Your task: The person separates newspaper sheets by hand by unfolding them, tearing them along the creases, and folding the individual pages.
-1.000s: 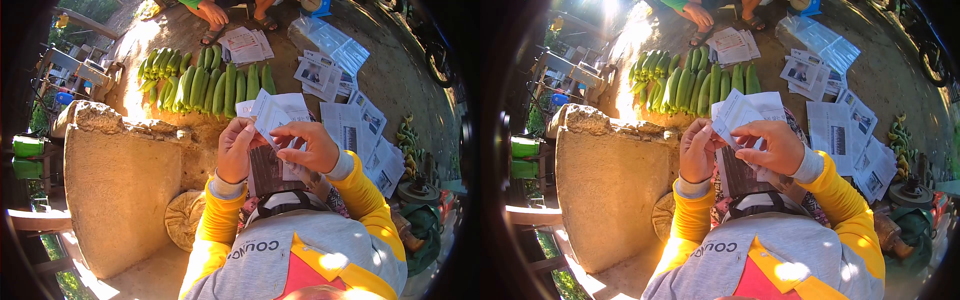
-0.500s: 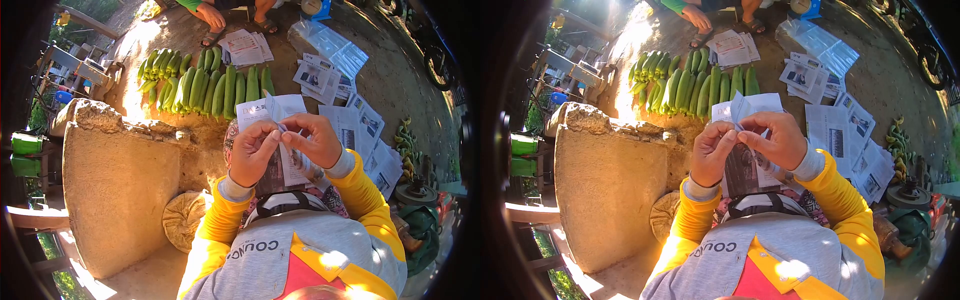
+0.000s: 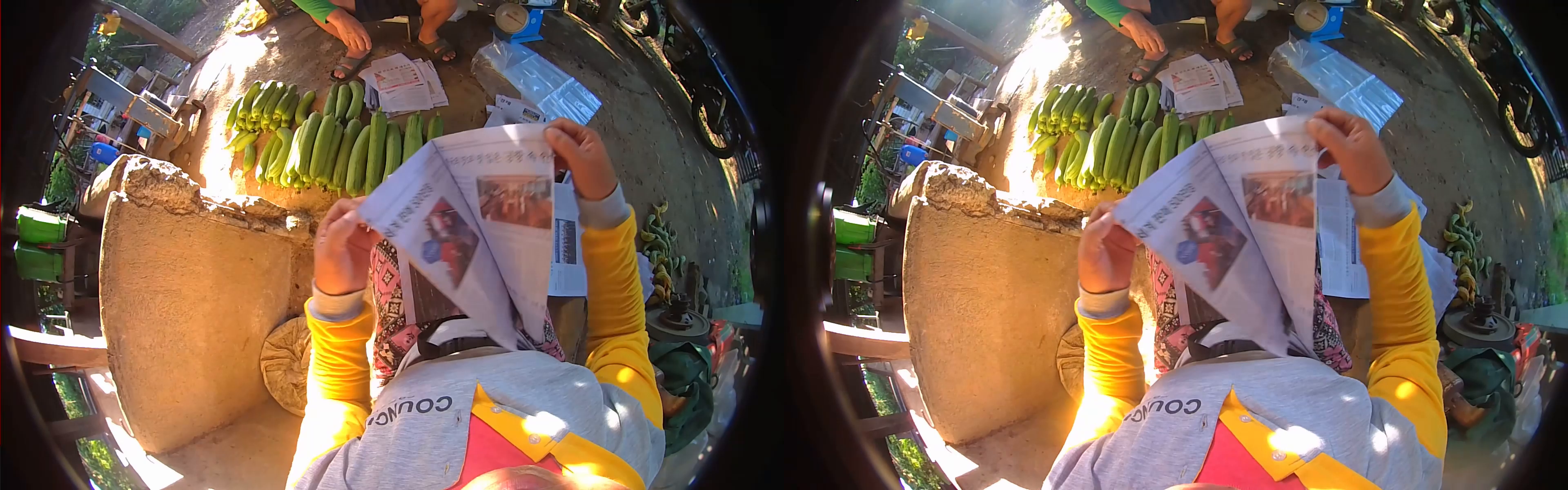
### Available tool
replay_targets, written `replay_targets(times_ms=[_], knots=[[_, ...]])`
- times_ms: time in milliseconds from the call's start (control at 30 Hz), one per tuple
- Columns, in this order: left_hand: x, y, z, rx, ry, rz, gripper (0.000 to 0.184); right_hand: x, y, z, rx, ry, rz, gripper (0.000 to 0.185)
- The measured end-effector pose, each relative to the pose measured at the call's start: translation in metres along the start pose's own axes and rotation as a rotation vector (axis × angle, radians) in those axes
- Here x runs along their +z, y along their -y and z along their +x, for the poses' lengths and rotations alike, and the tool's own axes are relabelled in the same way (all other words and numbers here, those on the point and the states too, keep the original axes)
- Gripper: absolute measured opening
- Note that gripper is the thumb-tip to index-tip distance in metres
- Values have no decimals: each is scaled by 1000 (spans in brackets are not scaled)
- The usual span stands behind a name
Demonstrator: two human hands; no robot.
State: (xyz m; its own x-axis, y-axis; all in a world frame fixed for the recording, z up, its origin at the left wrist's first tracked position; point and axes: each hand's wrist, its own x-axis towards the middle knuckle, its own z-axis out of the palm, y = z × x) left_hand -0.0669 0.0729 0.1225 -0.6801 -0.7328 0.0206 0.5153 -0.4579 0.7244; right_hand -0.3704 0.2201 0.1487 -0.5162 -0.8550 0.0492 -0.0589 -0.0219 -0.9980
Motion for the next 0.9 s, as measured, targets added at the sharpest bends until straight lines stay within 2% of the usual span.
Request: replay_targets(times_ms=[200, 333, 433, 467, 567, 633, 767, 867, 900], knots=[[-59, -23, 4, 0, -111, 48, 11, -64, -31, 35, 48, 13, 133, 16], [-85, -35, 15, -34, -135, 139, 9, -61, -24, 32, 4, -70, 46, 17], [-105, -40, 29, -26, -384, 629, 7, -48, -18, 26, -139, -162, -107, 18], [-110, -40, 36, 91, -354, 876, 11, -44, -13, 23, -214, -174, -204, 18], [-84, -38, 55, 561, -311, 1258, 19, -15, 11, 12, -509, -220, -479, 18], [-38, -37, 66, 713, -139, 1433, 26, 1, 29, 2, -643, -213, -575, 16], [13, -4, 103, 739, 132, 1511, 41, 12, 50, -12, -744, -161, -613, 15], [25, 30, 136, 598, 269, 1537, 48, 7, 54, -22, -758, -135, -594, 15], [23, 45, 148, 491, 362, 1444, 49, 3, 55, -25, -756, -123, -580, 15]])
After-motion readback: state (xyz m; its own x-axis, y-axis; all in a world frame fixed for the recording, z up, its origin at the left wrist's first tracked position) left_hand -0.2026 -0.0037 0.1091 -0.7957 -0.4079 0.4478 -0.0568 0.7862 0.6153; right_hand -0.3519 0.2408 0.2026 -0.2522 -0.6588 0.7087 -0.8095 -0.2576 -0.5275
